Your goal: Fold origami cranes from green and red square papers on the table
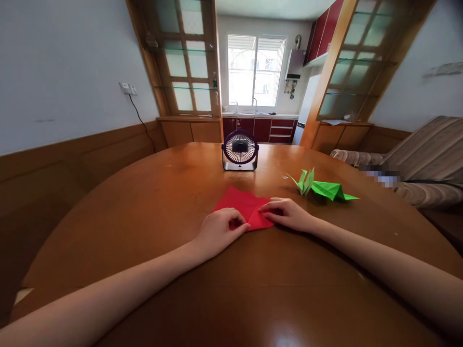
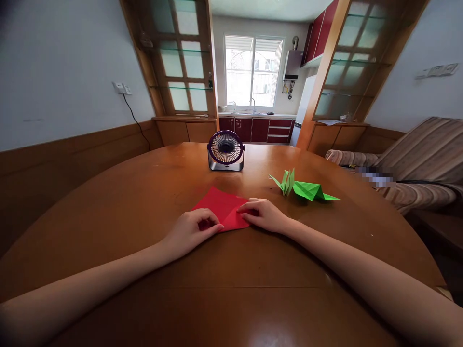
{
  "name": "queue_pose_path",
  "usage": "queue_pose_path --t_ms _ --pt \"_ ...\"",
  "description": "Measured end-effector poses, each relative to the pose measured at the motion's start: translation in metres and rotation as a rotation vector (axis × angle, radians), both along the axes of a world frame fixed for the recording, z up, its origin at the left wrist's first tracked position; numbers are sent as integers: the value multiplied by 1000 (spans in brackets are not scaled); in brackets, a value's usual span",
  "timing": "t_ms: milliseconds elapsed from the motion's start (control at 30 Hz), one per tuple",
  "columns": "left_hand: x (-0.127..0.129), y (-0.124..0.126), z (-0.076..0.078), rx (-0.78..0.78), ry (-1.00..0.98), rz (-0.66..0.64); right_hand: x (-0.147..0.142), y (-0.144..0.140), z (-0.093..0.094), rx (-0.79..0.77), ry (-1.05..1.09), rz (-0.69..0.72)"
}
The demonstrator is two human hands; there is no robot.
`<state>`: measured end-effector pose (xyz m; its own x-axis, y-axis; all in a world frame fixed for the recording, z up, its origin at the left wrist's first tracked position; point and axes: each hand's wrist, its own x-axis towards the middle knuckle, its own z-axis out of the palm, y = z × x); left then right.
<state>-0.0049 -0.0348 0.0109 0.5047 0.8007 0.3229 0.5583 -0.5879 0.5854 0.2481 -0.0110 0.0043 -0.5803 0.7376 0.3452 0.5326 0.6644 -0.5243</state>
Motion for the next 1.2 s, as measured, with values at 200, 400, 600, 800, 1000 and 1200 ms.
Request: queue_pose_path --t_ms 200,400,600,800,1000,1200 --pt "-1 8 -4 -180 -143 -100 0 0 1 -2 -26 6" --pt "-1 11 -6 -172 -133 -142 0 1 1 -5 -41 12" --pt "-4 10 -1 -9 91 -274 0 0 1 -8 -21 18" --pt "-10 18 0 39 254 -380 -1 -2 3 24 -45 -4" --pt "-14 27 0 -31 220 -451 -4 -4 4 69 -157 -60" --pt "-14 30 -3 -82 178 -473 -6 -4 3 98 -185 -82"
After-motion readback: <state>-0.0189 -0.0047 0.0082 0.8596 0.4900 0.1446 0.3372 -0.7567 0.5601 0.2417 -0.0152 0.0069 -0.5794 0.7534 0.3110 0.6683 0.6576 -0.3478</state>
